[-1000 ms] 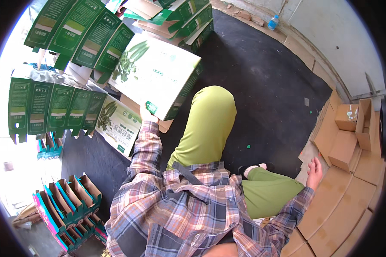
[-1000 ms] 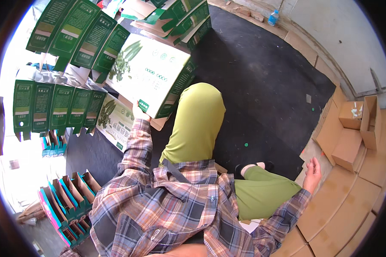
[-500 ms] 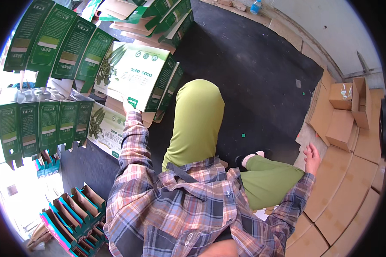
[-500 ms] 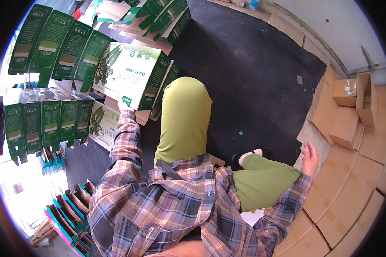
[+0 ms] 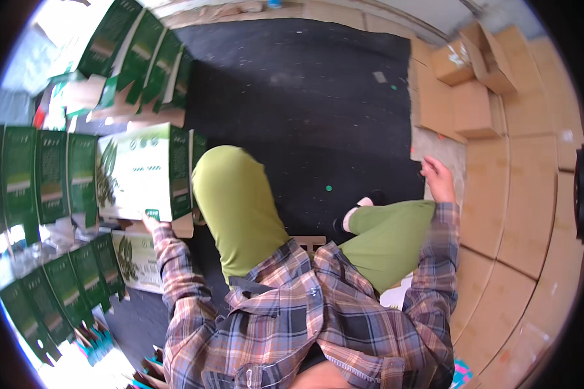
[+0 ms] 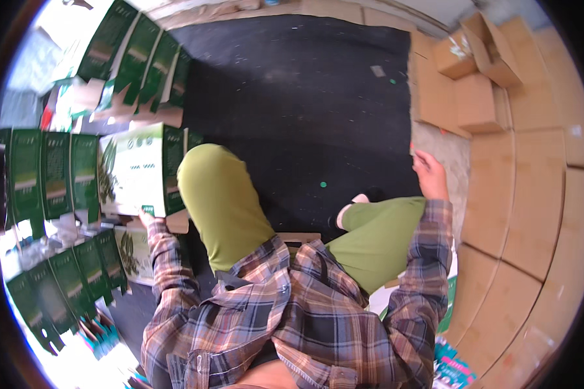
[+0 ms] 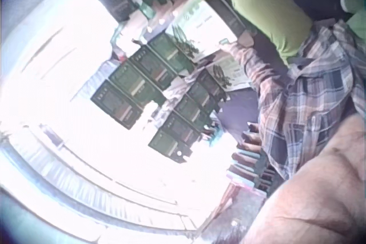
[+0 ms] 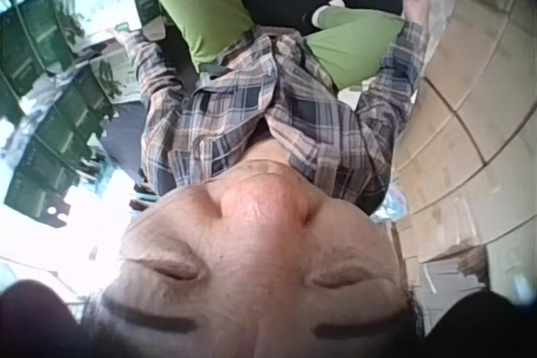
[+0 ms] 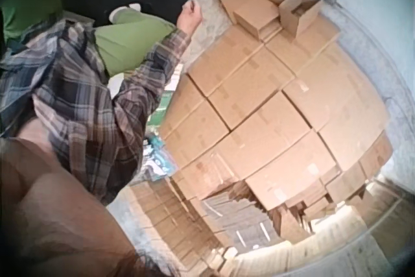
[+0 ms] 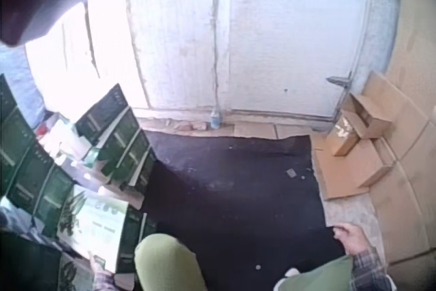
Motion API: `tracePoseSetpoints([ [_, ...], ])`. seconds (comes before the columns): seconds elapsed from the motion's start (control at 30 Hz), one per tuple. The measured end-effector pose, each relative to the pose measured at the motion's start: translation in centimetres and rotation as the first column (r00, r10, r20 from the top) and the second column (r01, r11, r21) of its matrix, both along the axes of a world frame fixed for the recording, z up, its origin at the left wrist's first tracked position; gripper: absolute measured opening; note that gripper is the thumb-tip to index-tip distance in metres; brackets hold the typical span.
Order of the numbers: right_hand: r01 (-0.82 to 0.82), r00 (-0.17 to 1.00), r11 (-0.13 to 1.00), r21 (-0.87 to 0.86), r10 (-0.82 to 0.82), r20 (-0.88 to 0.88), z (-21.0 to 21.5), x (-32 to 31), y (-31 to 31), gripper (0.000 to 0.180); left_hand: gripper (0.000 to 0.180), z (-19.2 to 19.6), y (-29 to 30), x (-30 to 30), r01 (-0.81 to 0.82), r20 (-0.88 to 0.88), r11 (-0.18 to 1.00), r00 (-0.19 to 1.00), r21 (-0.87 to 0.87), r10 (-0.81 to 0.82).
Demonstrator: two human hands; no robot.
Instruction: Folding flat cardboard boxes into assembled boxes for radishes.
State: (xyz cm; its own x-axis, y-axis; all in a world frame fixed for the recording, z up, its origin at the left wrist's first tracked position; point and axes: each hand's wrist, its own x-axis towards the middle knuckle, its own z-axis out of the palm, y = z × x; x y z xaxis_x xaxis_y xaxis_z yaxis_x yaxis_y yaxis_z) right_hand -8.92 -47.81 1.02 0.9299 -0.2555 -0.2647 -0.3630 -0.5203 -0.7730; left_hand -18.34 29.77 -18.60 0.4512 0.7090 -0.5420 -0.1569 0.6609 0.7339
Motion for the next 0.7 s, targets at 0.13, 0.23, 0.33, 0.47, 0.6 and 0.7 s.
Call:
tracePoseSetpoints([
  [0.13, 0.076, 0.997, 0.997, 0.028, -0.077, 0.025, 1.4, -0.1, 0.5, 0.029, 0.055, 0.6, -0.5, 0.9, 0.038, -0.137, 0.999, 0.99, 0.033, -0.033],
  [0.23, 0.133, 0.989, 0.986, 0.105, -0.139, 0.051, 2.6, -0.1, 0.6, 0.031, 0.067, 1.6, -0.4, 0.9, 0.021, -0.416, 0.979, 0.907, 0.204, 0.067],
  [0.33, 0.202, 0.969, 0.966, 0.16, -0.22, 0.111, 2.6, -1.3, -1.8, 0.033, 0.069, 4.1, -4.1, 1.9, 0.27, -0.8, 0.771, 0.378, 0.576, 0.466],
  [0.47, 0.284, 0.925, 0.918, 0.275, -0.338, 0.173, 2.1, -3.0, -3.8, 0.033, 0.046, 6.8, -3.4, 1.7, 0.3, -0.388, 0.252, 0.789, 0.92, 0.477],
  [0.6, 0.461, 0.848, 0.829, 0.317, -0.516, 0.118, -1.1, -7.7, -7.5, 0.031, 0.035, 15.7, -12.8, 7.9, 0.225, -0.223, 0.395, 0.973, 0.891, -0.051],
  [0.7, 0.534, 0.808, 0.77, 0.349, -0.586, 0.058, -8.0, -12.8, -11.3, 0.031, 0.032, 23.3, -22.7, 11.2, 0.174, -0.11, 0.283, 0.968, 0.943, -0.227],
])
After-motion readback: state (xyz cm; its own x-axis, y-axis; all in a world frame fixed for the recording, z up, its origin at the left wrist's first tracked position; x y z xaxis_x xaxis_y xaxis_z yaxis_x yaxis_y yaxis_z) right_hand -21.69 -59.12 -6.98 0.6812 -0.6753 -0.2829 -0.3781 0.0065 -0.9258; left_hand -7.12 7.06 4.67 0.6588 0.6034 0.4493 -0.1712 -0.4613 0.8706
